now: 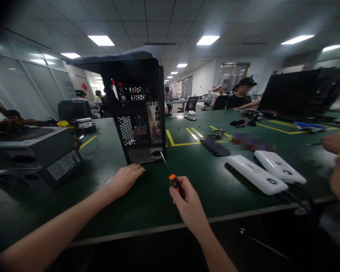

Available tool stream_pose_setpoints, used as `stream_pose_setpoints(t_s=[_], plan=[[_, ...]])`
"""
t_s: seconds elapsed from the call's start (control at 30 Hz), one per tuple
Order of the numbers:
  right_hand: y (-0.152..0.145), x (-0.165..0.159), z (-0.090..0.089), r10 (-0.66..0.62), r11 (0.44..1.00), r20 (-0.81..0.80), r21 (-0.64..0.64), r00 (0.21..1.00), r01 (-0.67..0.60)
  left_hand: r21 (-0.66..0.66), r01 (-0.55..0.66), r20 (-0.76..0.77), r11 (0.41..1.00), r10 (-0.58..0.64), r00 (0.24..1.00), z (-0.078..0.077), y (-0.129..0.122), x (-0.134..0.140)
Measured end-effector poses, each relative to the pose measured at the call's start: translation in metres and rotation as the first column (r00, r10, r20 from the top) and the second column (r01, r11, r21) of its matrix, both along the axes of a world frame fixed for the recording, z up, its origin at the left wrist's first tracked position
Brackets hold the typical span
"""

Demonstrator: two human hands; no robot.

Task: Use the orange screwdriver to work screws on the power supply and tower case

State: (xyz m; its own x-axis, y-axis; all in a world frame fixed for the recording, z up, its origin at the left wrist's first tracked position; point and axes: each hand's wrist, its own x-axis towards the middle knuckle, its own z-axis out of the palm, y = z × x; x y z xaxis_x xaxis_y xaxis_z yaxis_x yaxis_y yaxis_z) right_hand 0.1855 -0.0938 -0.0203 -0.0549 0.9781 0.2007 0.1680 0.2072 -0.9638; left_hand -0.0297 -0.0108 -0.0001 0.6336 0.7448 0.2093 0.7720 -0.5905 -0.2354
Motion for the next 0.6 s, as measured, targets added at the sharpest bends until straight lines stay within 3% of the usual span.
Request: stream_pose_setpoints(t_s=[0.17, 0.3, 0.47, 0.6], plan=[[-0.001, -0.001, 0.002, 0.002, 1.000, -0.006, -0.012, 1.000, -0.002, 0.083, -0.299, -0.088, 0.951, 0.305, 0.948, 0.006, 0.006, -0.094], [-0.001, -0.002, 0.002, 0.000, 1.000, -0.016, -0.027, 1.000, 0.000, 0.149, -0.414, -0.151, 0.898, 0.435, 0.888, 0.007, 0.015, -0.147], [0.000, -0.002, 0.001, 0.006, 1.000, 0.022, -0.015, 1.000, -0.005, 0.113, -0.494, -0.153, 0.862, 0.506, 0.849, 0.006, 0.016, -0.169], [0.001, -0.002, -0.003, -0.010, 1.000, 0.040, 0.014, 0.999, 0.010, 0.117, -0.528, 0.015, 0.841, 0.530, 0.848, 0.019, 0.005, -0.153]])
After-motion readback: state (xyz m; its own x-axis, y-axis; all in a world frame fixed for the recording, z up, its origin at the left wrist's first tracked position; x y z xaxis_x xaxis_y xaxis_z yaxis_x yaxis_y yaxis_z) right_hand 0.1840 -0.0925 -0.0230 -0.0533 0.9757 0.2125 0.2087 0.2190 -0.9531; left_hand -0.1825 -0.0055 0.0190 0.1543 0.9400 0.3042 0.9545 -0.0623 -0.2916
